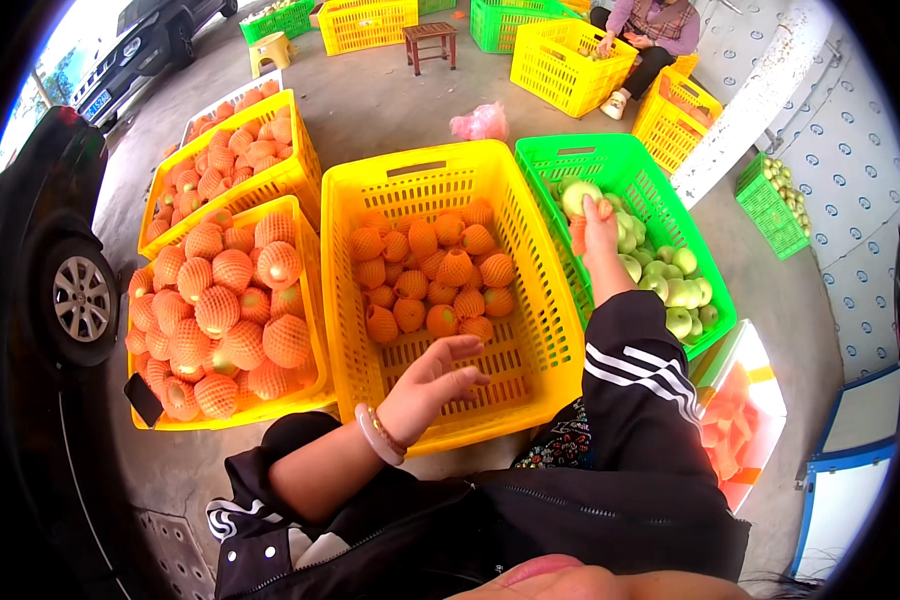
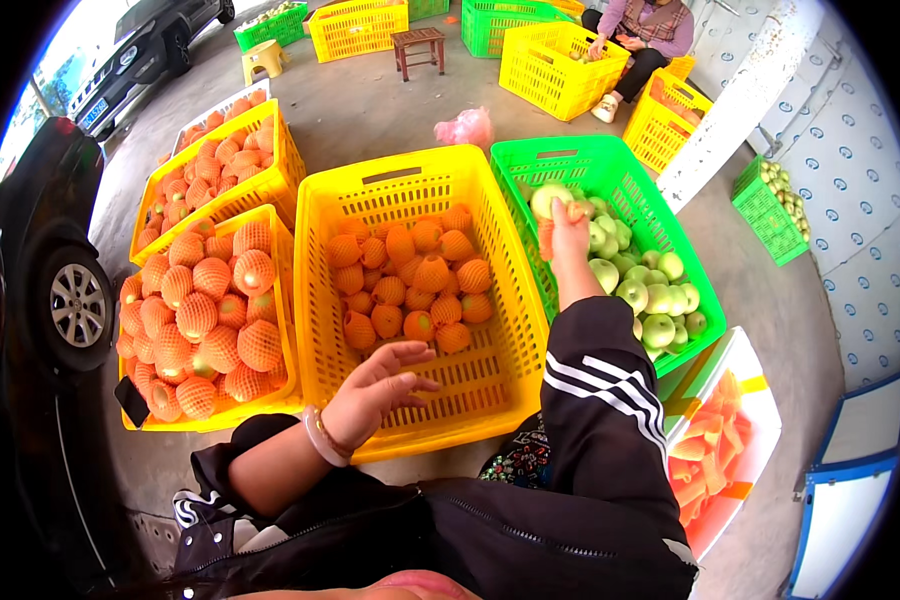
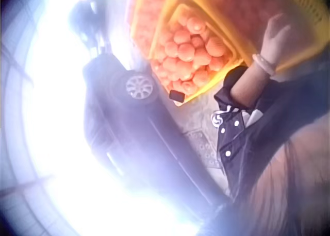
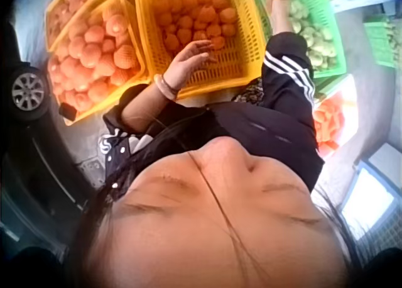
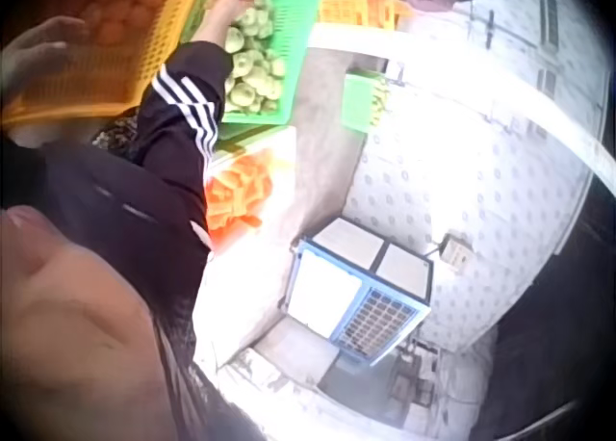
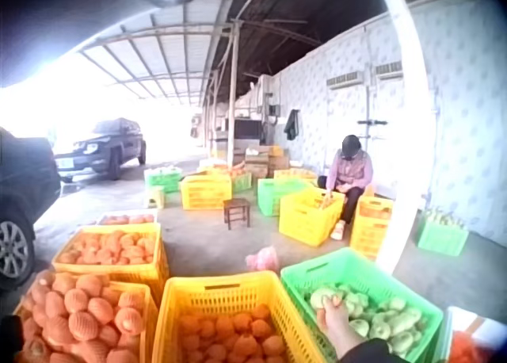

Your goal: The person repeatedly picks green apples from a green crate and orange foam nets from a yellow crate. They stretch each net over an apple and place the wrapped apple into a separate yellow crate. The process is continuous and repetitive throughout the clip.

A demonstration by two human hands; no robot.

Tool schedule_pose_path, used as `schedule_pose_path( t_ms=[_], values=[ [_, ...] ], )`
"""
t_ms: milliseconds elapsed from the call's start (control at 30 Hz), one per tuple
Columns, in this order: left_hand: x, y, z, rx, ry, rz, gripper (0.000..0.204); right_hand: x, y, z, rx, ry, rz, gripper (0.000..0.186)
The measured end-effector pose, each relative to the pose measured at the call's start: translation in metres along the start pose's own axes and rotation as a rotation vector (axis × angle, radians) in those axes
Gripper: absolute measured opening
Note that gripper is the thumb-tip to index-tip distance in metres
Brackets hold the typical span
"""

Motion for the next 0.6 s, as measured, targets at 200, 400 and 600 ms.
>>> schedule_pose_path(
  t_ms=[200,400,600],
  values=[
    [0.012,-0.011,-0.006,-0.175,-0.08,0.063,0.035,0.018,0.002,-0.015,0.81,-0.298,0.046,0.052],
    [-0.001,-0.01,-0.017,-0.263,-0.078,0.062,0.029,0.01,0.015,-0.027,1.203,-0.194,-0.027,0.035],
    [-0.005,-0.015,-0.015,-0.345,-0.028,0.079,0.027,0.016,0.02,-0.032,0.976,-0.216,-0.054,0.027]
  ],
)
Point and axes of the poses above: each hand's wrist, its own x-axis away from the middle knuckle, its own y-axis out of the palm, z = x × y, the point moved 7 cm from there along -x, towards the middle knuckle, and after that the axes turned 5 degrees about x, right-handed, at the moved point
